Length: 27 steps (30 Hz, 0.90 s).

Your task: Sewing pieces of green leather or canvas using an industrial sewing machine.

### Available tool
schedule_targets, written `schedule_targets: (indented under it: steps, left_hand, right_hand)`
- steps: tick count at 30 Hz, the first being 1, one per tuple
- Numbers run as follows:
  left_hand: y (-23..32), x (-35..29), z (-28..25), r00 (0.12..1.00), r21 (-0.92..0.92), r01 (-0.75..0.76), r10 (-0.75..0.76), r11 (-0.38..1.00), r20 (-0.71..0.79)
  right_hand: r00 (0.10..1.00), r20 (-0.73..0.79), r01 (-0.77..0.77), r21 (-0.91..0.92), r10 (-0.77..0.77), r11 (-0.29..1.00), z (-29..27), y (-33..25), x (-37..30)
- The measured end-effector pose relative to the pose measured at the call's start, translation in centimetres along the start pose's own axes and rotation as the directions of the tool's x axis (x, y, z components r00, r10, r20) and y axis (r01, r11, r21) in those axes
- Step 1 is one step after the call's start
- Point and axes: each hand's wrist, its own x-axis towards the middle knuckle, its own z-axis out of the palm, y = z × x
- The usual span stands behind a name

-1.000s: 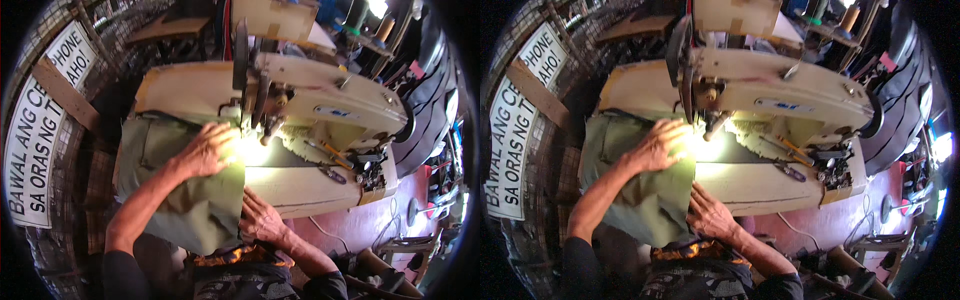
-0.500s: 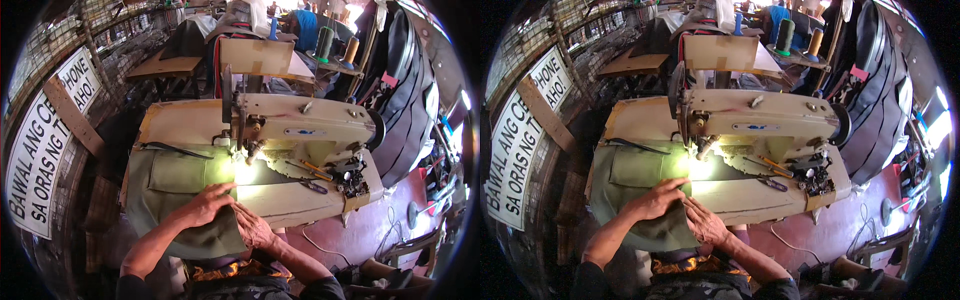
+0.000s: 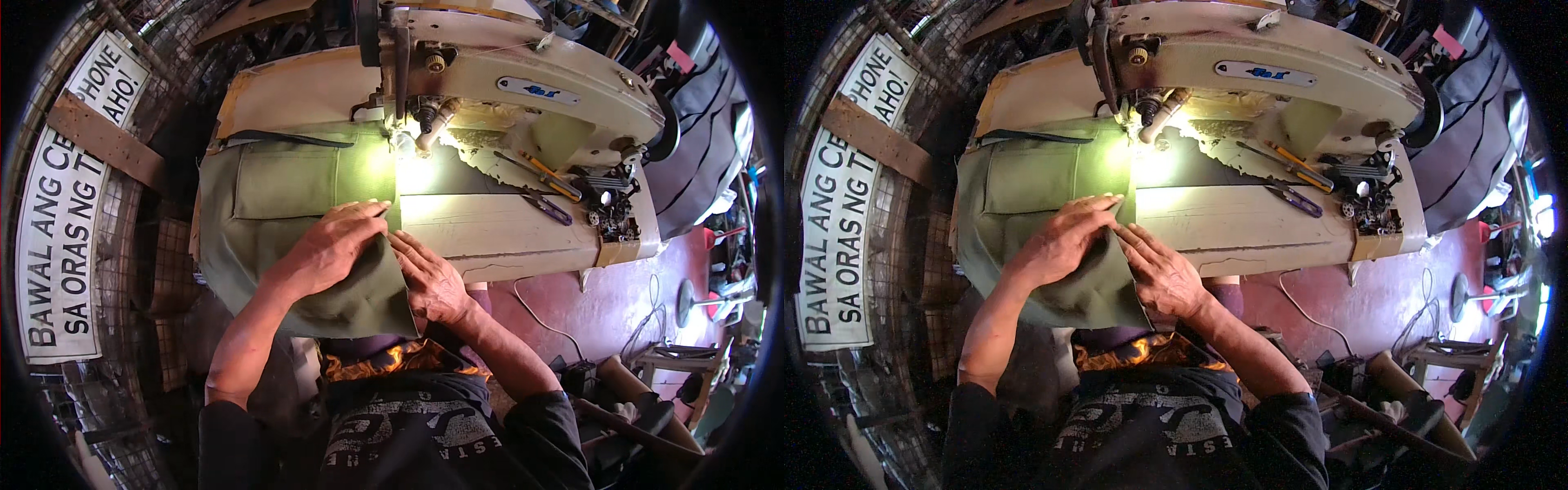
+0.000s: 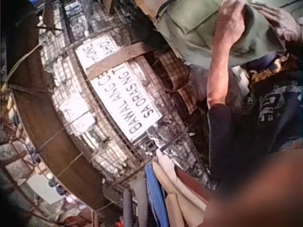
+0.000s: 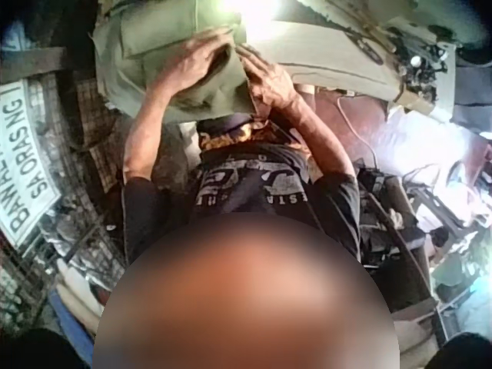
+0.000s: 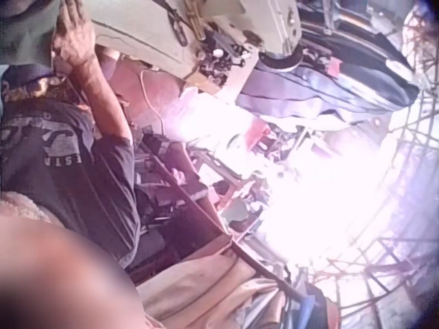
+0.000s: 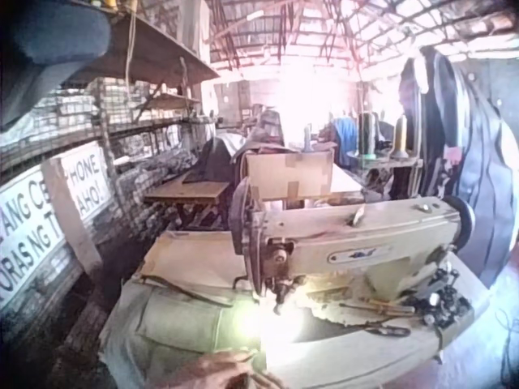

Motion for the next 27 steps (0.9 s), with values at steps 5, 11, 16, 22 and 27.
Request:
schedule_targets:
  steps: [5,11,16,22,27]
  left_hand:
    - [0.2,0.3,0.6,0.995,0.212,-0.093,0.082,0.973,0.058]
    - [0.6,0.4,0.6,0.994,0.249,-0.083,0.063,0.965,0.088]
    - [0.6,0.5,0.8,0.994,0.259,-0.099,0.085,0.961,0.066]
    - [-0.3,0.5,0.4,0.997,0.11,0.039,-0.046,0.993,0.064]
    - [-3.3,3.1,-0.1,0.999,0.231,-0.01,0.003,0.973,0.032]
  right_hand:
    - [0.997,0.064,0.042,0.005,-0.043,0.999,0.1,0.1,-0.2]
    - [0.998,-0.008,0.06,-0.017,-0.06,0.998,0.7,0.4,-0.3]
    - [0.996,-0.079,0.031,0.005,-0.031,1.0,0.7,0.2,-0.6]
    - [0.917,-0.057,-0.357,0.326,0.395,0.875,-0.1,-0.5,0.6]
    - [0.999,-0.012,0.033,-0.051,-0.033,0.998,-1.2,0.0,0.9]
